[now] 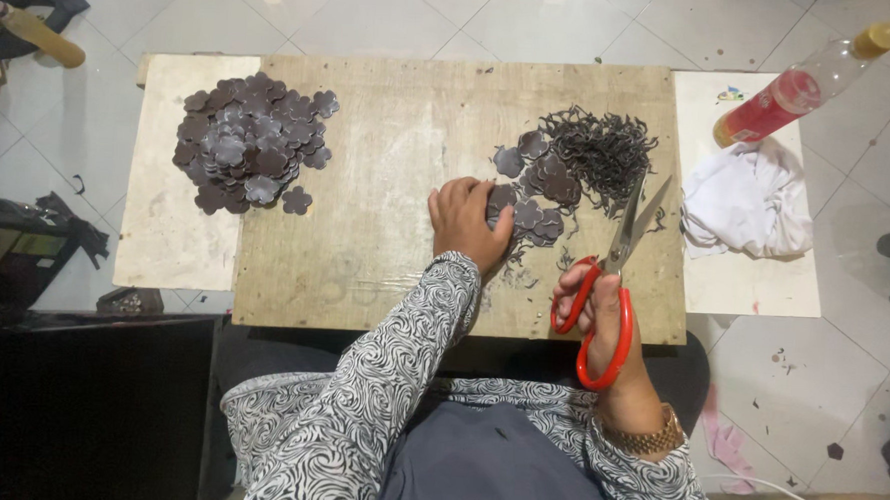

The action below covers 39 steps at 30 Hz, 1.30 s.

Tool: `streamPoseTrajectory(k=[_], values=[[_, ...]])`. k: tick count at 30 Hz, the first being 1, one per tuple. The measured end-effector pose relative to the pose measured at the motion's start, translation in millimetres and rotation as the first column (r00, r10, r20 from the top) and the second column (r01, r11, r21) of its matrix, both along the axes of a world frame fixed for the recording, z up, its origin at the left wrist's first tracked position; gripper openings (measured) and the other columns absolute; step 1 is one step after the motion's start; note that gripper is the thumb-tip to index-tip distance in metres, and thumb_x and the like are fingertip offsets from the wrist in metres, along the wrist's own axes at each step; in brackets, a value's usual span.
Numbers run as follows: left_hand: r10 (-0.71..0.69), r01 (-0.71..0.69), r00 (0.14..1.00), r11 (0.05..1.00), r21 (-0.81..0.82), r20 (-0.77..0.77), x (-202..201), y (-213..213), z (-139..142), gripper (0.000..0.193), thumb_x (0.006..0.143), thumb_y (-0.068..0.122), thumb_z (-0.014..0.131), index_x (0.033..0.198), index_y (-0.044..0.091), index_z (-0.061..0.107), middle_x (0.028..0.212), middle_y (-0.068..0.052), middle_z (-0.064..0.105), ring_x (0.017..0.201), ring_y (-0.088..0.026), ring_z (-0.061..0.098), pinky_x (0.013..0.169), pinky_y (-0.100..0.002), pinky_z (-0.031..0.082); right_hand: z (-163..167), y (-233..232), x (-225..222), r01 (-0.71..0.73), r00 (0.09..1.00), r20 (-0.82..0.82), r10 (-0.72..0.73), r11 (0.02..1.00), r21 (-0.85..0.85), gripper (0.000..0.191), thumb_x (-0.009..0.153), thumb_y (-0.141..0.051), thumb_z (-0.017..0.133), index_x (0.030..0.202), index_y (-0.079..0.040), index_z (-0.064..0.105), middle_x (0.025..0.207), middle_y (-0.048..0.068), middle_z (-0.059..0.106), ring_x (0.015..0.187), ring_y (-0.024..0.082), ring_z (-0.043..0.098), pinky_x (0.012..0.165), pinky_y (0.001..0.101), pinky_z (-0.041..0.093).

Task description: The person sits at a workbench and uses red-handled scissors to trim excess material from the edges of dark flower-shaped pieces, one at a time, placing trimmed pieces in a pile and cut scraps in a separate pile. They occasionally gather pieces from the table and continue trimming throughout the episode.

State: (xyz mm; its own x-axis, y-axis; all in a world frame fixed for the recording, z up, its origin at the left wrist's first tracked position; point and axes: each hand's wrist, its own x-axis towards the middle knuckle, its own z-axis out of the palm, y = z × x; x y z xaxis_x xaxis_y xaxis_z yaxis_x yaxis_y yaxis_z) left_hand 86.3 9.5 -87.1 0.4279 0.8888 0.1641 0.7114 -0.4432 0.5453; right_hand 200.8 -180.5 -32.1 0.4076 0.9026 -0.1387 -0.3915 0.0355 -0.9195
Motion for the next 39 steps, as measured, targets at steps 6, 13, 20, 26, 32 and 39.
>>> streamPoseTrajectory(k=[6,13,20,26,32,39], values=[[-0.041,0.031,0.994,0.995,0.090,0.105,-9,-1,1,0.043,0.082,0.027,0.077,0.119,0.011,0.062,0.119,-0.009,0.062,0.131,-0.031,0.047,0.121,-0.059,0.017,2,2,-8,-0.002,1.000,0.019,0.002,1.000,-0.027,0.059,0.107,-0.058,0.035,0.109,-0.003,0.057,0.096,0.006,0.057,0.081,0.011,0.053,0.074,0.0275,0.048],[-0.090,0.077,0.959,0.995,0.058,0.268,-27,3,5,0.059,0.080,0.018,0.078,0.132,0.010,0.051,0.119,-0.009,0.062,0.127,-0.028,0.052,0.123,-0.054,0.024,8,9,-28,-0.059,0.998,0.023,0.060,0.997,-0.040,0.061,0.106,-0.059,0.036,0.109,-0.003,0.058,0.094,0.006,0.056,0.080,0.012,0.052,0.073,0.0273,0.047],[-0.029,0.109,0.883,0.983,-0.145,0.469,-42,2,9,0.054,0.087,0.005,0.070,0.137,0.008,0.049,0.118,-0.012,0.062,0.107,-0.025,0.066,0.096,-0.037,0.055,11,12,-43,-0.063,0.997,0.046,0.065,0.997,-0.043,0.059,0.107,-0.058,0.037,0.110,-0.003,0.058,0.094,0.005,0.055,0.081,0.013,0.053,0.074,0.0286,0.048],[0.024,0.079,0.860,0.981,-0.178,0.510,-59,-3,32,0.042,0.093,0.005,0.068,0.132,0.009,0.056,0.114,-0.008,0.070,0.106,-0.022,0.070,0.095,-0.037,0.056,18,20,-55,-0.075,0.997,0.023,0.076,0.996,-0.040,0.053,0.108,-0.053,0.040,0.109,-0.003,0.058,0.094,0.006,0.058,0.079,0.012,0.054,0.072,0.0272,0.048],[-0.319,0.166,0.840,0.921,0.352,0.439,-95,-18,91,0.042,0.089,0.008,0.077,0.127,0.017,0.060,0.110,-0.002,0.073,0.111,-0.018,0.067,0.106,-0.042,0.041,57,45,-59,-0.017,0.986,0.159,0.049,0.979,-0.201,0.041,0.107,-0.039,0.053,0.101,-0.001,0.068,0.081,0.008,0.063,0.064,0.014,0.058,0.058,0.0258,0.046],[-0.415,0.117,0.811,0.805,0.581,0.412,-123,-27,157,0.047,0.092,0.006,0.083,0.128,0.016,0.055,0.111,0.005,0.071,0.122,-0.018,0.063,0.108,-0.039,0.037,130,81,-73,-0.010,0.992,0.127,0.009,1.000,0.003,0.018,0.092,-0.004,0.071,0.098,-0.006,0.055,0.087,0.007,0.065,0.069,0.013,0.063,0.060,0.0272,0.050]])
